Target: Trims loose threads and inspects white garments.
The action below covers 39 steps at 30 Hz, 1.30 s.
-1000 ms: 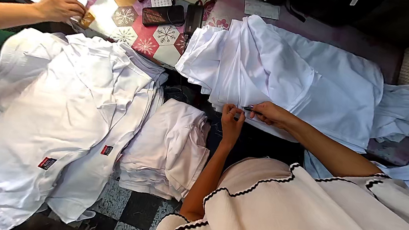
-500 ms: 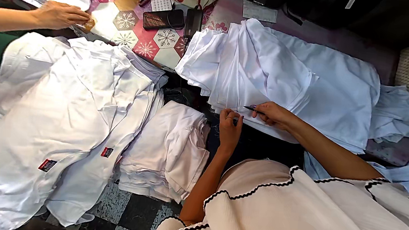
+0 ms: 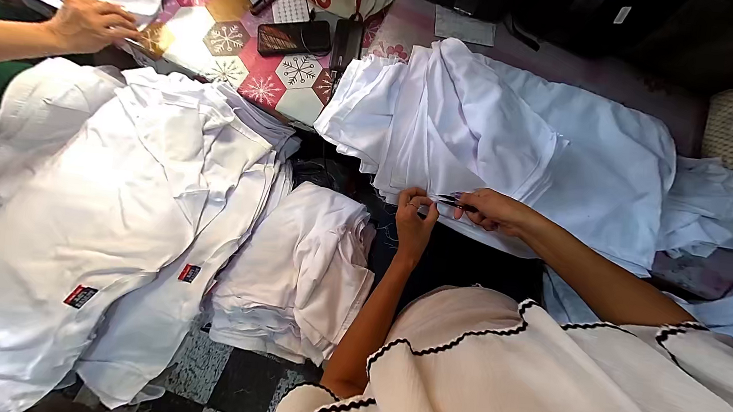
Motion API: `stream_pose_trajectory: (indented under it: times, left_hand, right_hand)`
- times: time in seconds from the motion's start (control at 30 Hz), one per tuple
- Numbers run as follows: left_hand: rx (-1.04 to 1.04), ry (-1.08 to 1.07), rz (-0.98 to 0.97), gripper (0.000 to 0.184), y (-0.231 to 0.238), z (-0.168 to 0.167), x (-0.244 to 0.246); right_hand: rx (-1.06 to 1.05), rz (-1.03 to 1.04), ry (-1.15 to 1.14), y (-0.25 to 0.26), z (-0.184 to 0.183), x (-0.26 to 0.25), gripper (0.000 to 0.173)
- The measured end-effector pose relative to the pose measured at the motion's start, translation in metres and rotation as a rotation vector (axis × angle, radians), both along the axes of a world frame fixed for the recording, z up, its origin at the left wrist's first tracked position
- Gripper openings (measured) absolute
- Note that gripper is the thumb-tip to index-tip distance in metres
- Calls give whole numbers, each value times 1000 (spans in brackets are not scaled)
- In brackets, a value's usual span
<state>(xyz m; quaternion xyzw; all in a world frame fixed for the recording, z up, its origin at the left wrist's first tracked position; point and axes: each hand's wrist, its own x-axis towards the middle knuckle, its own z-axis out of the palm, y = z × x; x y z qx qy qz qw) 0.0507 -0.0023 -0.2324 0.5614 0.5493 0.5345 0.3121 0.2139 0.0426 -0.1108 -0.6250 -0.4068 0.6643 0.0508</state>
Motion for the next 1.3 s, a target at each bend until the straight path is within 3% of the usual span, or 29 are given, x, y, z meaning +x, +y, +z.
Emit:
stream_pose_trajectory:
  times: [0.37,0.5,0.67,0.8,1.0,1.13,1.3]
  left_hand:
    - [23,-24,17,6,-3,-5,0]
    - [-72,51,-27,8,-10,4,-11]
    - [-48,236,-10,35,-6,20,-18]
    - [112,285,-29,8,12,-10,-15]
    - [-110,311,-130,13,-23,3,-29]
    - [98,345,-30,20,-7,13,-14]
    - [446,548,9,8,24,-32,-2]
  right_hand:
    - [54,-5,-43,3,-14,-14,43]
    - [53,-6,-33,2,-9,-12,41]
    - [71,-36,106,-2,0,-10,43]
    - [151,-34,131,-4,-5,-19,47]
    - [222,-92,82,-3,-15,2,48]
    - [228,-121,108,-6,-19,-4,49]
    - [235,-162,129,-5,-21,1,47]
